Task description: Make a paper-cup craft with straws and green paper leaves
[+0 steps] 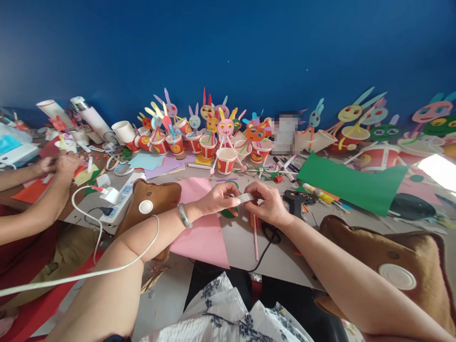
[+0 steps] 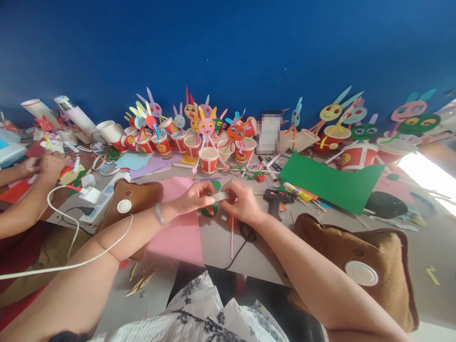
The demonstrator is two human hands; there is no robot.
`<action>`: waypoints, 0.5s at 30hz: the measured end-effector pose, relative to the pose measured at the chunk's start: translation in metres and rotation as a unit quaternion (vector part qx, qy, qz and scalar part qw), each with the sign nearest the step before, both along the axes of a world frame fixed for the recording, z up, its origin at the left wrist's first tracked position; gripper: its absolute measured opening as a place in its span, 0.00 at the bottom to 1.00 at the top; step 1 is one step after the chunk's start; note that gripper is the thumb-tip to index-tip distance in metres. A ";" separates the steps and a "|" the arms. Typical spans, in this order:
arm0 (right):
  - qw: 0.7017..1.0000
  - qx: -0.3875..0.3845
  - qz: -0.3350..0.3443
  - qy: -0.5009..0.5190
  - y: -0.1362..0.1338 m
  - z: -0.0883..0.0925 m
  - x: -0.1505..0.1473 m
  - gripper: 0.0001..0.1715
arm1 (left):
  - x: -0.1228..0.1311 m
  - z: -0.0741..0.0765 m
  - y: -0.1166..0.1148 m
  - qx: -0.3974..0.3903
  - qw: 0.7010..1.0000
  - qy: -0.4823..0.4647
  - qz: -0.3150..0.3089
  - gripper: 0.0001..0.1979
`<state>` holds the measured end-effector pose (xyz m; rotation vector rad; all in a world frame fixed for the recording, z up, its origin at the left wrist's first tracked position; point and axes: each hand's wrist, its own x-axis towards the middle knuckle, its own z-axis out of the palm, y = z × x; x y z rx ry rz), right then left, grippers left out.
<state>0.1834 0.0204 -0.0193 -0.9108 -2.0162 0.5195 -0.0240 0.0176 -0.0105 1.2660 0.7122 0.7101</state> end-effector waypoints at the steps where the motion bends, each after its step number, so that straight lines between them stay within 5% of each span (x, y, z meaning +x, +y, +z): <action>1: 1.000 -0.001 0.002 0.001 0.000 0.000 0.000 0.08 | 0.000 -0.001 0.000 0.004 1.000 -0.002 0.001 0.22; 15: 1.000 -0.028 -0.008 0.004 -0.001 0.001 -0.001 0.08 | 0.002 0.000 -0.002 0.051 0.999 0.014 0.013 0.22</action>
